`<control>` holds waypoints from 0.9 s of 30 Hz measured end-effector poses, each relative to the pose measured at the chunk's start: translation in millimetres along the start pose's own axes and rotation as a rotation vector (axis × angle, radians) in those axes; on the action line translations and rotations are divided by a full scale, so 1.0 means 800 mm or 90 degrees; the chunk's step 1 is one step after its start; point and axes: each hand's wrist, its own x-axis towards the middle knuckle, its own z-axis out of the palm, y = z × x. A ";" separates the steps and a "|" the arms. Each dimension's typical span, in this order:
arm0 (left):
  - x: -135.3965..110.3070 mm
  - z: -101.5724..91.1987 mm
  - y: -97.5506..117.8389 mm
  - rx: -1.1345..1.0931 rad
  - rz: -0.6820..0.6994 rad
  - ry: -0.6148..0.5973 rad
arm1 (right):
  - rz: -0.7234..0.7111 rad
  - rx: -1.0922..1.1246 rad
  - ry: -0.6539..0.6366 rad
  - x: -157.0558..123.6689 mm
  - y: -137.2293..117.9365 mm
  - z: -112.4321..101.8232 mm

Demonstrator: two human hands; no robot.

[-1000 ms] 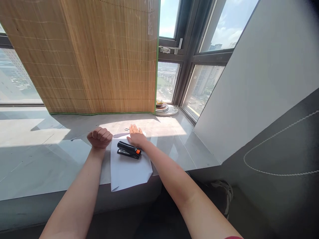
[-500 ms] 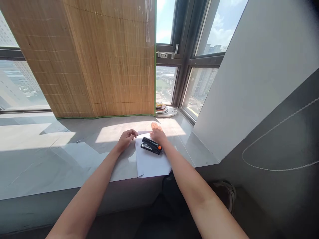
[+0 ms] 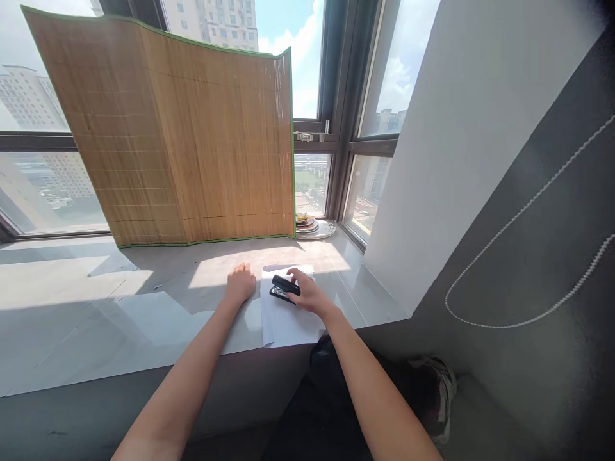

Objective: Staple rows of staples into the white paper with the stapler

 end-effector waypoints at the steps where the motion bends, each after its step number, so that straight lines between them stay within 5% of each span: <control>1: 0.000 0.000 0.000 -0.007 -0.001 0.010 | 0.008 -0.010 0.003 0.000 0.001 0.003; 9: -0.038 -0.001 -0.001 -0.304 0.129 0.154 | 0.015 0.009 0.060 0.007 0.008 0.004; 13: -0.055 0.002 -0.003 -0.454 0.197 0.086 | -0.019 -0.010 0.044 0.006 0.014 0.010; 20: -0.055 0.013 -0.005 -0.443 0.235 -0.066 | -0.009 -0.014 0.098 0.005 0.010 0.010; 24: -0.048 0.015 -0.008 -0.454 0.201 -0.090 | 0.244 0.067 0.327 0.001 0.005 0.002; 27: -0.042 0.014 -0.008 -0.480 0.170 -0.083 | 0.435 0.300 0.338 -0.005 0.001 0.000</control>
